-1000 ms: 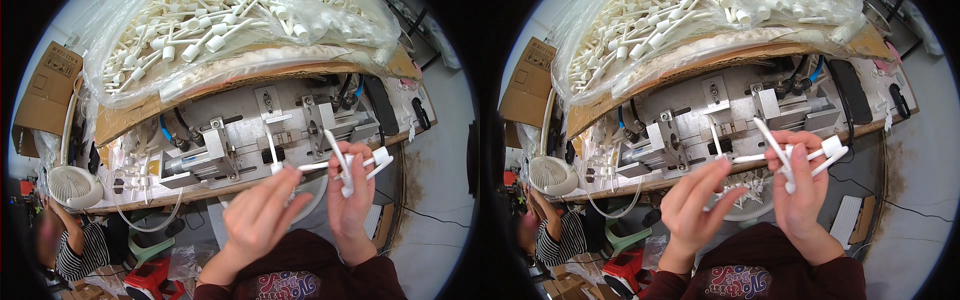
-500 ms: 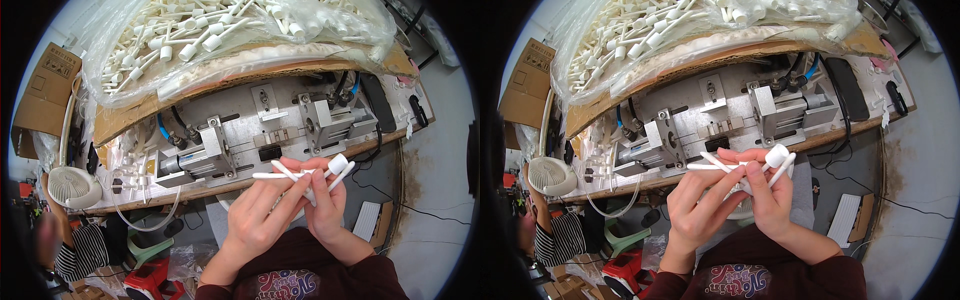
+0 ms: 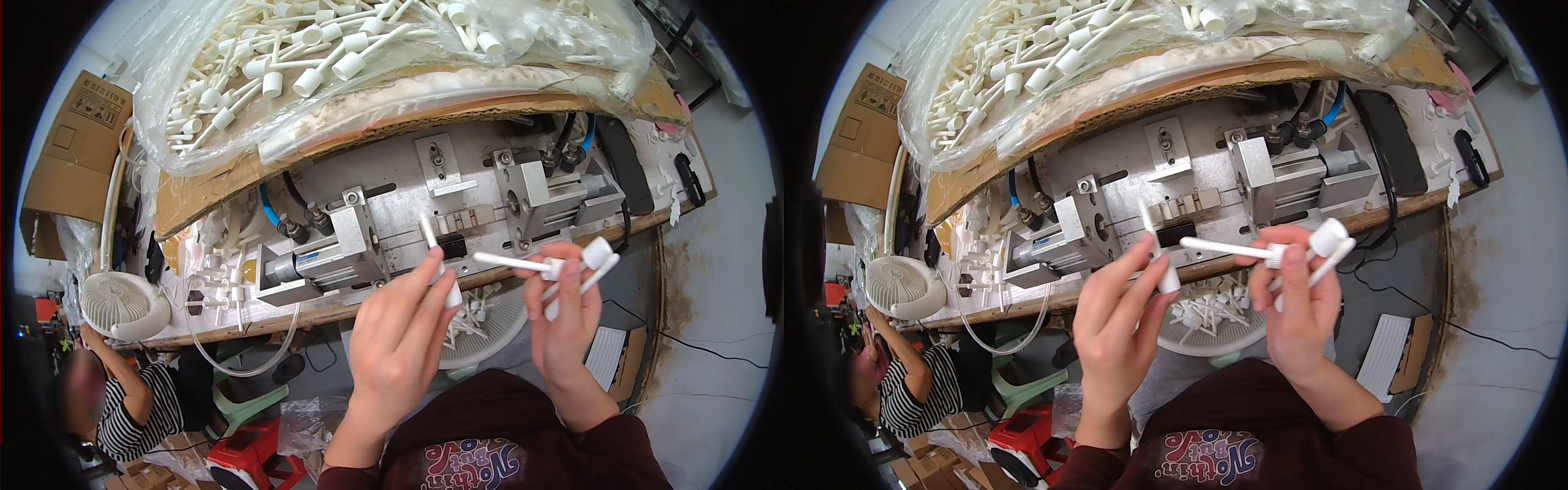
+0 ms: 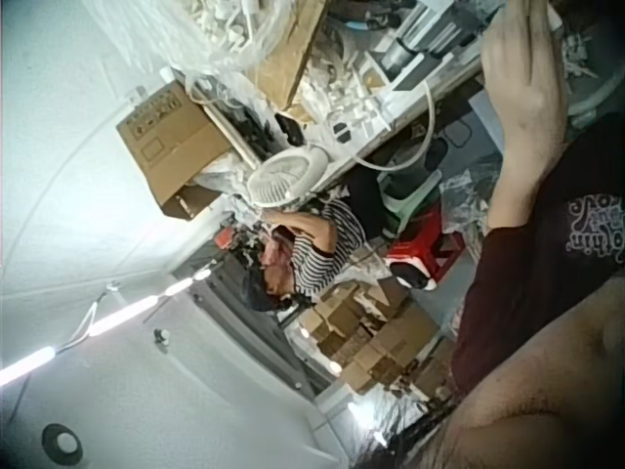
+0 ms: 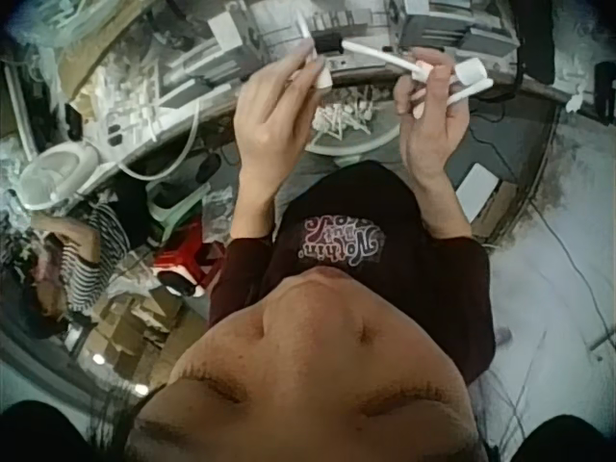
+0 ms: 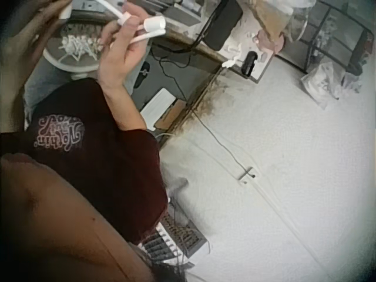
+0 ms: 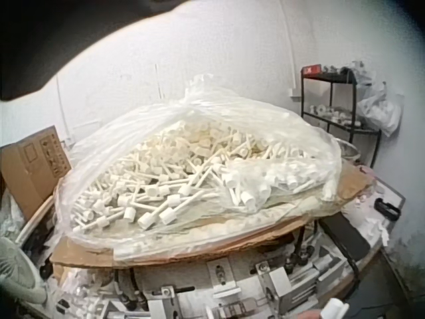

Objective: The recorder is using a specialized machine to assemble small white plastic components.

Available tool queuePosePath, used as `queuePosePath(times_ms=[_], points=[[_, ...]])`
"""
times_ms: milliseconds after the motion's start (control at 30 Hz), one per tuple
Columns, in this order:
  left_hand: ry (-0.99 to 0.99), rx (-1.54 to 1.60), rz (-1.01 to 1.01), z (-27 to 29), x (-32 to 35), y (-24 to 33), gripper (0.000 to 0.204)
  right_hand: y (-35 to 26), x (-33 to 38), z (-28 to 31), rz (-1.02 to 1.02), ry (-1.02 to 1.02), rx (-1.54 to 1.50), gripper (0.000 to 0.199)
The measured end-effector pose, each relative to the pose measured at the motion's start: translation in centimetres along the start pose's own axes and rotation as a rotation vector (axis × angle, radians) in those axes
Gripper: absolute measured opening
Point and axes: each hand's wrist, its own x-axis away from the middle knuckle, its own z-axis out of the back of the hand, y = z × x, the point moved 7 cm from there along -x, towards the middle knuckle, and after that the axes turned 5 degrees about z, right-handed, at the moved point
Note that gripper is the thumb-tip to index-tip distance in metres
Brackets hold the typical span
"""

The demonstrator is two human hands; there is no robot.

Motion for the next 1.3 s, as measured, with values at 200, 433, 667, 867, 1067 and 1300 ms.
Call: queuePosePath(times_ms=[200,433,667,867,1067,1300], points=[[-0.093,-0.210,-0.079,-2.2,-0.1,0.0,0.031,-1.7,0.4,0.1,-0.001,-0.072,-0.012,0.029],[-0.134,-0.209,-0.039,-1.9,-1.0,0.0,0.030,-1.6,0.5,0.3,-0.043,-0.063,0.052,0.037],[0.005,-0.058,-0.053,-1.2,-0.7,0.4,0.036,-0.3,1.1,-0.3,-0.116,-0.025,0.063,0.039],[0.019,0.150,-0.086,-0.5,0.1,2.1,0.039,0.7,2.9,-3.5,-0.327,-0.286,0.041,0.034],[0.014,0.027,-0.035,0.0,0.2,0.9,0.035,-0.3,1.4,-1.8,-0.097,-0.307,0.355,0.030],[-0.051,-0.234,-0.100,-1.9,-0.8,0.1,0.030,-0.2,1.5,-0.6,-0.008,-0.178,0.182,0.019]])
